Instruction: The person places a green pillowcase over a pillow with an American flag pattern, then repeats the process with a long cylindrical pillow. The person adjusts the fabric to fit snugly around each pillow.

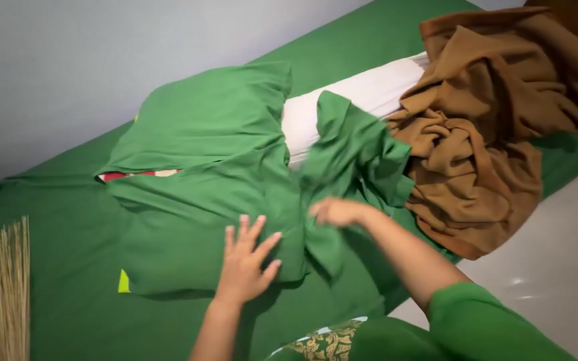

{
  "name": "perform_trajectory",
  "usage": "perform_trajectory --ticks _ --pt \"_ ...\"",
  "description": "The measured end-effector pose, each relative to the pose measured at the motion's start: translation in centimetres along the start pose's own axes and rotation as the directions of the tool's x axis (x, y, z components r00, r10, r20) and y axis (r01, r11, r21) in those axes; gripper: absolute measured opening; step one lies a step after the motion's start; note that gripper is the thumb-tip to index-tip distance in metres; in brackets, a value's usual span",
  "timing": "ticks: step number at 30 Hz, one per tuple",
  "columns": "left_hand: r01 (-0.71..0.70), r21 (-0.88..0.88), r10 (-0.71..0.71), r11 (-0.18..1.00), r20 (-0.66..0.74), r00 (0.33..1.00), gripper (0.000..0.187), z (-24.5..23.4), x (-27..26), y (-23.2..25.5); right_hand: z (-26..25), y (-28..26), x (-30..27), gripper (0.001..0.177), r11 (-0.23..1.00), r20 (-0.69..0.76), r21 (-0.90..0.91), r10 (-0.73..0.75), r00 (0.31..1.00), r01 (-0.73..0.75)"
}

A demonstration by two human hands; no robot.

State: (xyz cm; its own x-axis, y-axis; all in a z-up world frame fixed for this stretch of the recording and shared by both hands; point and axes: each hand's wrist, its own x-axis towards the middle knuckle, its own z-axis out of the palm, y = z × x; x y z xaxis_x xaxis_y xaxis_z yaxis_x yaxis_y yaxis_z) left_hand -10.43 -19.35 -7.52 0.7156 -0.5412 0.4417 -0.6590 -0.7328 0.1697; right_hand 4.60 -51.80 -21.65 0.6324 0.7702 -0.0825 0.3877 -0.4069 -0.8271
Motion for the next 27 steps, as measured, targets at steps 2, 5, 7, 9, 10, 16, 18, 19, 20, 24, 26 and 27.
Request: perform_trajectory --ticks 2,5,7,9,10,16,18,19,20,24,26,27 --pt "-0.076 -0.004 0.076 0.997 0.103 0.992 0.082 1.7 1.7 2.7 1.6 -6.5 -2.2 0.026 0.992 0.197 -0.037 0.128 0.972 -0.123" --pt "-0.108 -0.014 0.106 0.994 0.329 0.938 0.108 4.6 3.9 5.4 3.9 -4.9 -4.3 0.027 0.981 0.402 -0.049 0.193 0.895 -0.189" --pt "-0.066 -0.011 0.064 0.998 0.449 0.891 0.114 7.0 4.9 6.4 3.4 -4.8 -6.1 0.038 0.989 0.422 0.000 0.135 0.896 -0.149" --pt "-0.029 -0.112 0.081 0.993 0.492 0.867 0.081 9.6 5.5 6.9 0.8 -9.4 -8.5 0.033 0.992 0.363 -0.020 0.123 0.924 -0.124" --pt "-0.029 -0.111 0.080 0.993 0.493 0.867 0.081 11.4 5.0 6.4 0.3 -10.6 -9.1 0.033 0.992 0.363 -0.019 0.122 0.924 -0.123" --pt "0.211 -0.264 -0.037 0.941 0.540 0.841 0.025 14.4 3.2 2.8 0.0 -9.9 -11.4 0.027 0.993 -0.194 0.029 0.117 0.974 -0.113" --pt "0.366 -0.369 -0.114 0.854 0.555 0.824 0.016 12.2 4.0 1.9 -0.1 -5.6 -11.1 0.026 0.877 -0.488 -0.377 0.085 0.869 -0.298" --pt "0.366 -0.369 -0.113 0.855 0.554 0.824 0.016 10.7 4.6 2.1 -0.5 -5.7 -11.2 0.026 0.877 -0.488 -0.378 0.085 0.869 -0.298" --pt "0.469 -0.431 -0.167 0.771 0.573 0.802 0.028 9.3 5.1 2.4 -0.8 -5.7 -11.2 0.029 0.764 -0.568 -0.512 0.042 0.822 -0.393" --pt "0.584 -0.472 -0.229 0.660 0.615 0.755 0.049 8.4 5.5 2.4 -1.6 -5.9 -10.8 0.038 0.419 -0.681 -0.693 -0.112 0.724 -0.587" --pt "0.623 -0.486 -0.245 0.613 0.633 0.735 0.052 5.9 5.2 3.7 -1.3 -5.5 -10.7 0.042 0.393 -0.692 -0.690 -0.113 0.713 -0.607" --pt "0.655 -0.504 -0.263 0.563 0.642 0.720 0.054 4.6 5.4 4.4 -1.6 -5.3 -10.6 0.047 0.362 -0.700 -0.692 -0.124 0.704 -0.624"
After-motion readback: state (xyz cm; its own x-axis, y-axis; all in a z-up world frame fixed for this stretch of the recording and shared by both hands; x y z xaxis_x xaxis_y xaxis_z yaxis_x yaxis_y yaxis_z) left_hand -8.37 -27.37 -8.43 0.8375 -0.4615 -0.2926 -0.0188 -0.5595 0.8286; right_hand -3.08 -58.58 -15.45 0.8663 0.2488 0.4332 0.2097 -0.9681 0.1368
